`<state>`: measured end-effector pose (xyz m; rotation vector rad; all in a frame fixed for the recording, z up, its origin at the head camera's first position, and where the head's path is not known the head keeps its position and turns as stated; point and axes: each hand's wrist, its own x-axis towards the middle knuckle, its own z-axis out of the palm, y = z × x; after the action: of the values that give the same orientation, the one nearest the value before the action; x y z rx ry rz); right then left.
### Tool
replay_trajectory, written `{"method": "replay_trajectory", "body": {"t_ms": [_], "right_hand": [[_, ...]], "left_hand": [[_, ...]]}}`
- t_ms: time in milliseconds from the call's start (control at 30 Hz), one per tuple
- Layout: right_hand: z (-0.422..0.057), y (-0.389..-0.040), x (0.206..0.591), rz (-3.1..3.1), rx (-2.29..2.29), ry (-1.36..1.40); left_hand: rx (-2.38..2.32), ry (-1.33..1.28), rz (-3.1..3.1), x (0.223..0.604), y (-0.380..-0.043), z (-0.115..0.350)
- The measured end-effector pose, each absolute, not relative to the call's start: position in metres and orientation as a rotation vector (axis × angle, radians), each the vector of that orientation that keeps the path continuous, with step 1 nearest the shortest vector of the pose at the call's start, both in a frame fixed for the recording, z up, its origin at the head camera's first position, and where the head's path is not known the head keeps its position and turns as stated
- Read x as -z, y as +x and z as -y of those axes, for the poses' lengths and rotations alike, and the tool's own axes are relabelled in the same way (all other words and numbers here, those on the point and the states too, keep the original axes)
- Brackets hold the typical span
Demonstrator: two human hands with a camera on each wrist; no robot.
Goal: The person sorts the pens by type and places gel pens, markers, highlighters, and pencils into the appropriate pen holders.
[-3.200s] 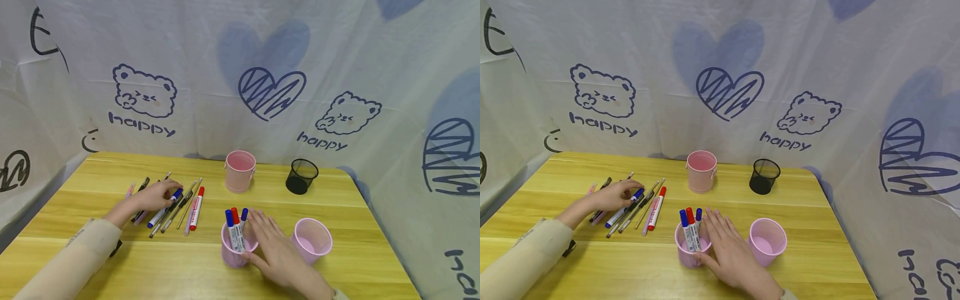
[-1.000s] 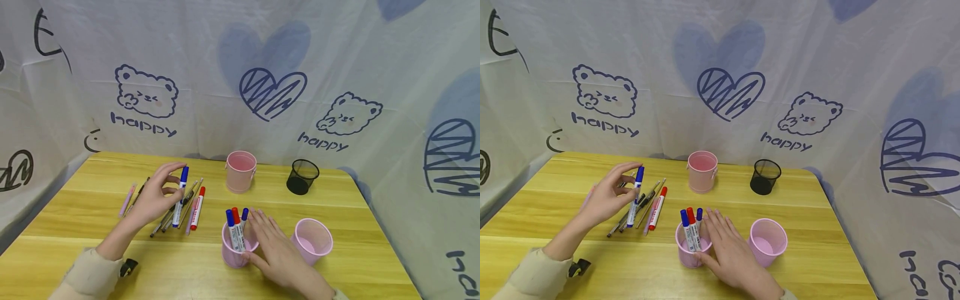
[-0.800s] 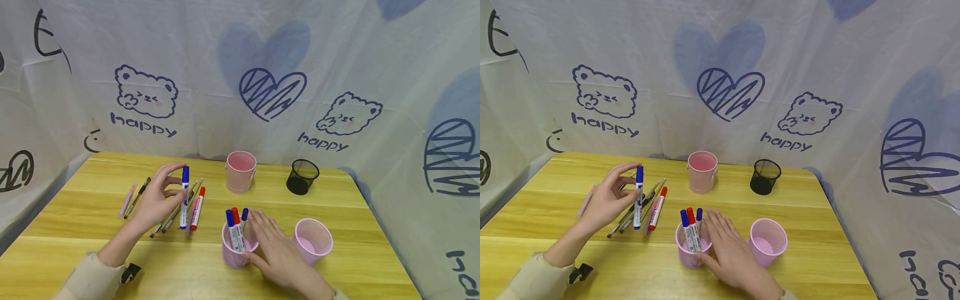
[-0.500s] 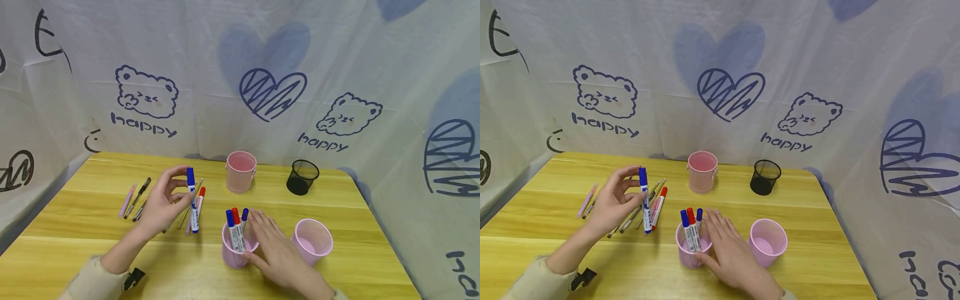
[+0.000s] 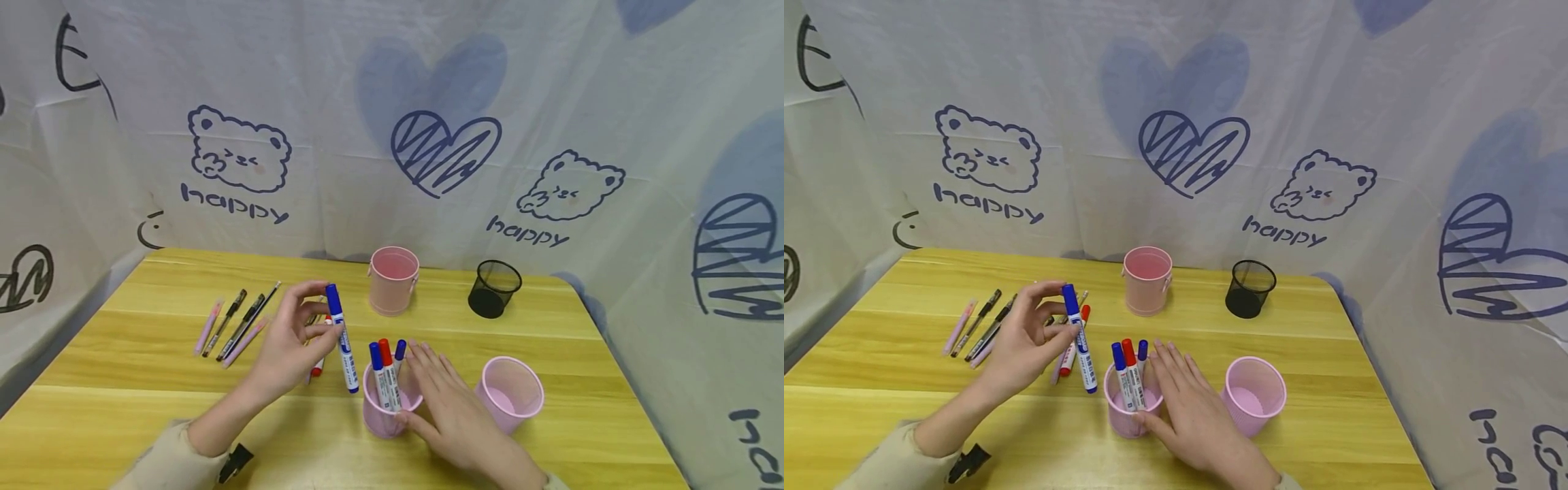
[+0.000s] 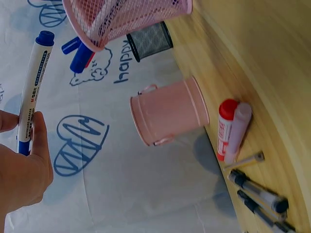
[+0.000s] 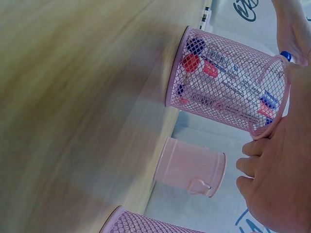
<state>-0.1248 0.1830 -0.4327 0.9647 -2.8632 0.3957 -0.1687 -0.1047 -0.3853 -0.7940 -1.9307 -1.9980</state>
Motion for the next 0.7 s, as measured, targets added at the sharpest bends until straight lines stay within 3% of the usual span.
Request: {"method": "replay_trajectory", "body": {"t_ms": [700], "right_hand": [[-0.183,-0.125,0.433,2.884,-0.43,0.954]], "left_hand": [[1.856,-0.828,2.046,0.402,-0.164,0.08]]}}
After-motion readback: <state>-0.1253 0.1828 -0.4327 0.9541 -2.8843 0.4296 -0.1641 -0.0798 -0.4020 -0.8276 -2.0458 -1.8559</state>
